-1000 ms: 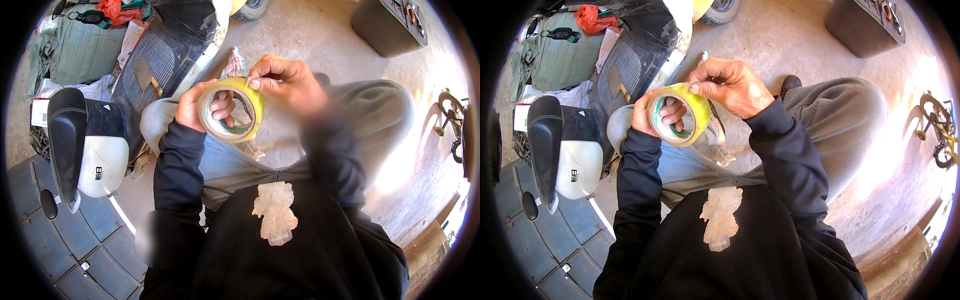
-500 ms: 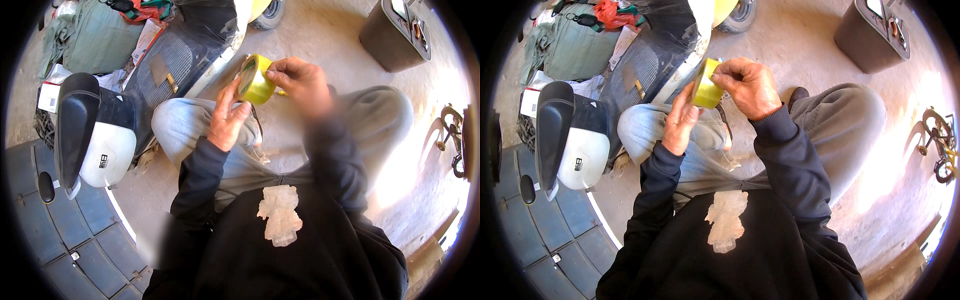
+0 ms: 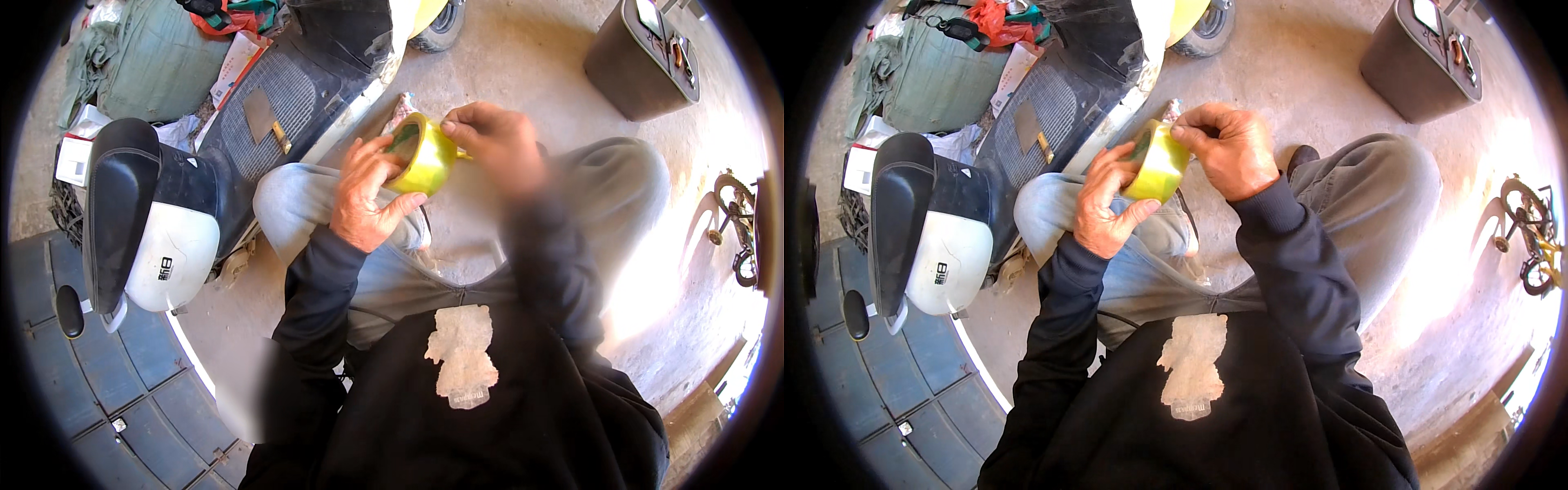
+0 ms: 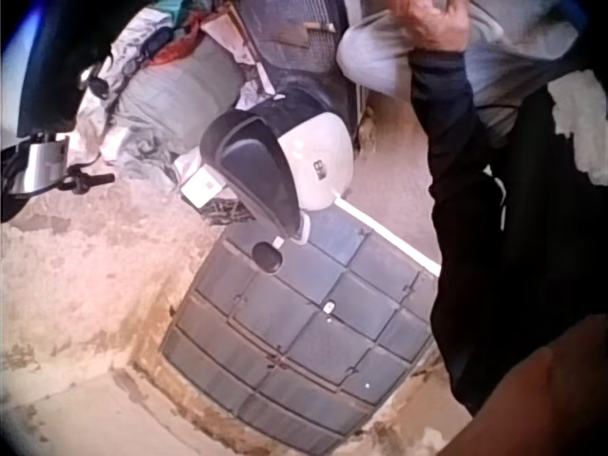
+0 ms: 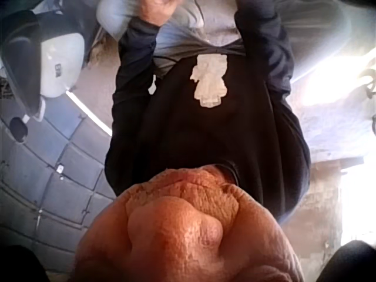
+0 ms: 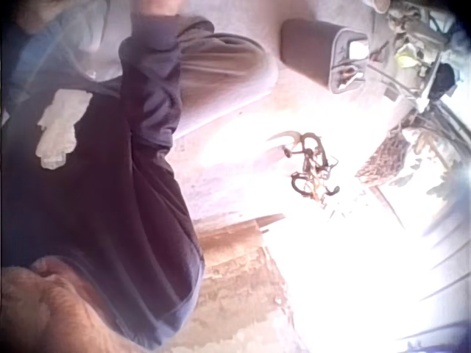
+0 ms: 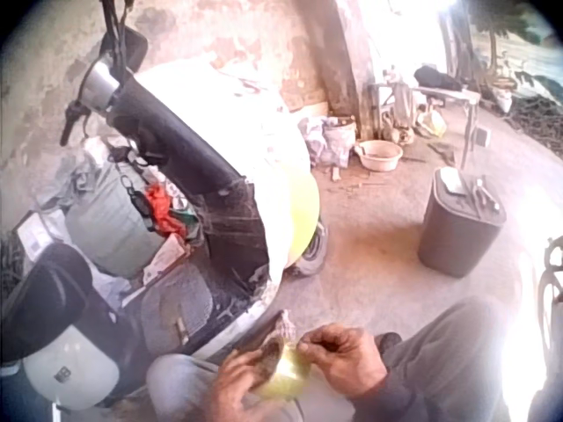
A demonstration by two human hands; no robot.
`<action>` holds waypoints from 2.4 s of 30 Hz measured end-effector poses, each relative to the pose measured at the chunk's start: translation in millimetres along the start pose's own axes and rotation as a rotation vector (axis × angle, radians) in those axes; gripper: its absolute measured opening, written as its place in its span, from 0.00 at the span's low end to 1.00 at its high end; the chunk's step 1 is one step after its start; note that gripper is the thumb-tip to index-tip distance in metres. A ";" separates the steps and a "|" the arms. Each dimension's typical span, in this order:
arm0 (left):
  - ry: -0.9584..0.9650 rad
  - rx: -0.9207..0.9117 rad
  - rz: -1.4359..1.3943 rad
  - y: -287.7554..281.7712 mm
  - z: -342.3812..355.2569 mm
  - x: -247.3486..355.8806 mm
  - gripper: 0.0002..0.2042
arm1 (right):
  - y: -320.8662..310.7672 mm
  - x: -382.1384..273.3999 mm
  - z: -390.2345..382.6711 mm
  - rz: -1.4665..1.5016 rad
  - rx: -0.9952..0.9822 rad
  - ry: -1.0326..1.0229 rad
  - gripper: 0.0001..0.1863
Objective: The person sits on a small stool in a cluttered outdoor area and uses a knife to scrape and cut a plastic sheet on the front of a white scooter. They then use a hammer to tap the area and apply yellow tape to secure the plastic sheet.
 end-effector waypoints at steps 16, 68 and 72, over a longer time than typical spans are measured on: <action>-0.211 -0.083 0.425 -37.7 28.4 -33.6 0.19 | -20.8 19.3 17.4 0.197 0.196 0.153 0.10; -0.251 -0.729 0.704 6.7 116.5 -81.7 0.14 | -25.3 216.1 250.9 0.661 0.562 0.269 0.12; -0.183 -0.776 0.768 19.2 124.8 -78.3 0.15 | -4.8 229.5 255.9 0.725 0.576 0.380 0.12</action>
Point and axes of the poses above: each hand's wrist, its own z-axis towards the middle knuckle, its own y-axis out of the palm, x = y × z, the point moved 10 cm from there along z, towards the middle knuckle, and after that the axes turned 12 degrees about y, right-handed, at the moved point
